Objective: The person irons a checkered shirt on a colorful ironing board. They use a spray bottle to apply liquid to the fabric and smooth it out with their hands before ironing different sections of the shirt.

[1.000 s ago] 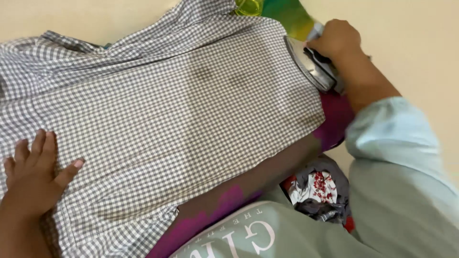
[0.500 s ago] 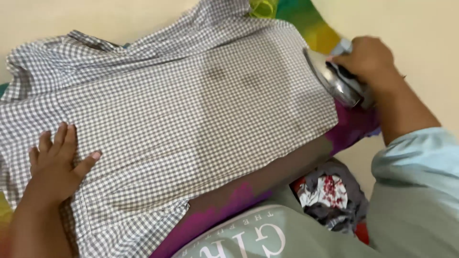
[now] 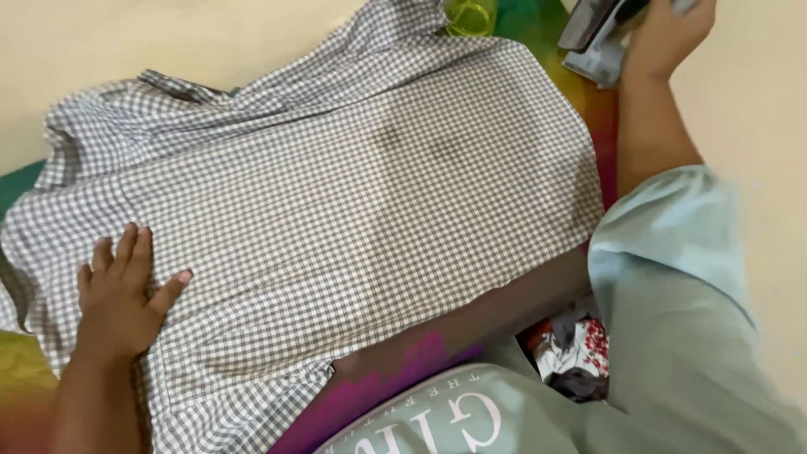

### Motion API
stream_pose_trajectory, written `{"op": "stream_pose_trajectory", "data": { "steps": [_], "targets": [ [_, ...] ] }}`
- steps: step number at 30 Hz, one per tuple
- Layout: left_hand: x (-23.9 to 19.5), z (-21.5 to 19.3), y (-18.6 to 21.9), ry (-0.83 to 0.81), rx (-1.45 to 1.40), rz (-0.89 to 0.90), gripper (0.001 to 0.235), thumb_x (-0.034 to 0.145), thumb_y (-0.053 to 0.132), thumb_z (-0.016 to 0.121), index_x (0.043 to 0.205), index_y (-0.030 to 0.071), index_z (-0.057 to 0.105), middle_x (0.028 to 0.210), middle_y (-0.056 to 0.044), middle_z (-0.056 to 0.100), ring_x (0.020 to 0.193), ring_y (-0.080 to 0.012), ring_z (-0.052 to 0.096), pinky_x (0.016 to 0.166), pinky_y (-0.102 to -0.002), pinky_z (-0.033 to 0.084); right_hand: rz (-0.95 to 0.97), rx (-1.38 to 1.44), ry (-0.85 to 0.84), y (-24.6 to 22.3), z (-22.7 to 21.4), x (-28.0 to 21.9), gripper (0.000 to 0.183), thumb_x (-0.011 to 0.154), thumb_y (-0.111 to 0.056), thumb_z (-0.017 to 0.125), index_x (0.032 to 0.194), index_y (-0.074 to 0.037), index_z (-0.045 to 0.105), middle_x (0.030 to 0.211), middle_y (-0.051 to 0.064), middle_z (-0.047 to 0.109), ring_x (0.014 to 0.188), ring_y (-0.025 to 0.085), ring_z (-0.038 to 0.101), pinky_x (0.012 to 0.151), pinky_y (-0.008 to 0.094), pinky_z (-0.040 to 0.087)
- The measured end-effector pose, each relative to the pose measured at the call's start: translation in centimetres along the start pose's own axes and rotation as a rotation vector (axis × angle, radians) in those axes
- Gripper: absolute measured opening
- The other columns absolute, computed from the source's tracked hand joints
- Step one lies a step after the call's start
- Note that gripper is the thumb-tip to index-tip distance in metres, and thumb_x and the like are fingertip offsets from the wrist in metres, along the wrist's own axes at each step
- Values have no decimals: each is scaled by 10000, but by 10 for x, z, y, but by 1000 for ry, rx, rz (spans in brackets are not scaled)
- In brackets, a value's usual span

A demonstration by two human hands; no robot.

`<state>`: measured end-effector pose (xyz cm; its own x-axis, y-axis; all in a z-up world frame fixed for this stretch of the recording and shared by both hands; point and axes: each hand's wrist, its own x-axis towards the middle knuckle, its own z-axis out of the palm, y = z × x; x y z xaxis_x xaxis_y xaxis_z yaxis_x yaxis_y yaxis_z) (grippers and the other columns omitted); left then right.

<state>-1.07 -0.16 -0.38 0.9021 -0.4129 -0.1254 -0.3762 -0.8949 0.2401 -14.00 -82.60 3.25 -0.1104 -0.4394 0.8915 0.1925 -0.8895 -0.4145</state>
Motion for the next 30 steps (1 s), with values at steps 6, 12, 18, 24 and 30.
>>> {"op": "stream_pose_trajectory", "data": {
  "steps": [6, 12, 18, 24, 30],
  "targets": [
    [1, -2, 1, -18, -14, 8, 952, 874, 727, 310, 1658, 233, 91, 1745, 12, 23, 1596, -325, -70, 1229, -571, -57, 192, 128, 93, -5, -2, -35, 265, 917, -200, 863, 1032, 8, 747, 950, 170, 816, 861, 256, 744, 756, 407, 648],
    [-3, -5, 8, -49, -8, -31, 947, 877, 729, 302, 1655, 240, 73, 1748, 36, -14, 1600, -288, -99, 1235, -546, -87, 425, 139, -3, -11, -20, -43, 327, 986, -330, 820, 979, -68, 626, 710, 91, 638, 460, 167, 548, 361, 359, 470],
    [-8, -2, 6, 31, -23, 0, 931, 891, 690, 360, 1654, 198, 154, 1744, -10, 83, 1594, -342, 2, 1229, -602, -3, 290, 44, -103, 58, -41, -41, 352, 968, -356, 815, 1091, -36, 735, 1026, 139, 825, 934, 227, 772, 810, 370, 638],
    [-22, -4, -30, 206, -83, 139, 812, 934, 484, 561, 1634, 190, 272, 1732, -116, 177, 1564, -440, 143, 1175, -702, 92, 127, -297, -50, -38, -55, -48, 557, 1087, -439, 783, 1176, 11, 466, 1114, 171, 522, 971, 316, 530, 872, 433, 470],
    [-86, -22, -59, 333, -357, 310, 269, 922, -21, 654, 1156, 90, 730, 1207, -93, 707, 1143, -253, 674, 1048, -352, 492, 154, 47, -1349, -134, -79, -48, 70, 1083, -107, 709, 1094, -53, 665, 1121, 114, 676, 1057, 228, 630, 1004, 341, 479]
  ]
}}
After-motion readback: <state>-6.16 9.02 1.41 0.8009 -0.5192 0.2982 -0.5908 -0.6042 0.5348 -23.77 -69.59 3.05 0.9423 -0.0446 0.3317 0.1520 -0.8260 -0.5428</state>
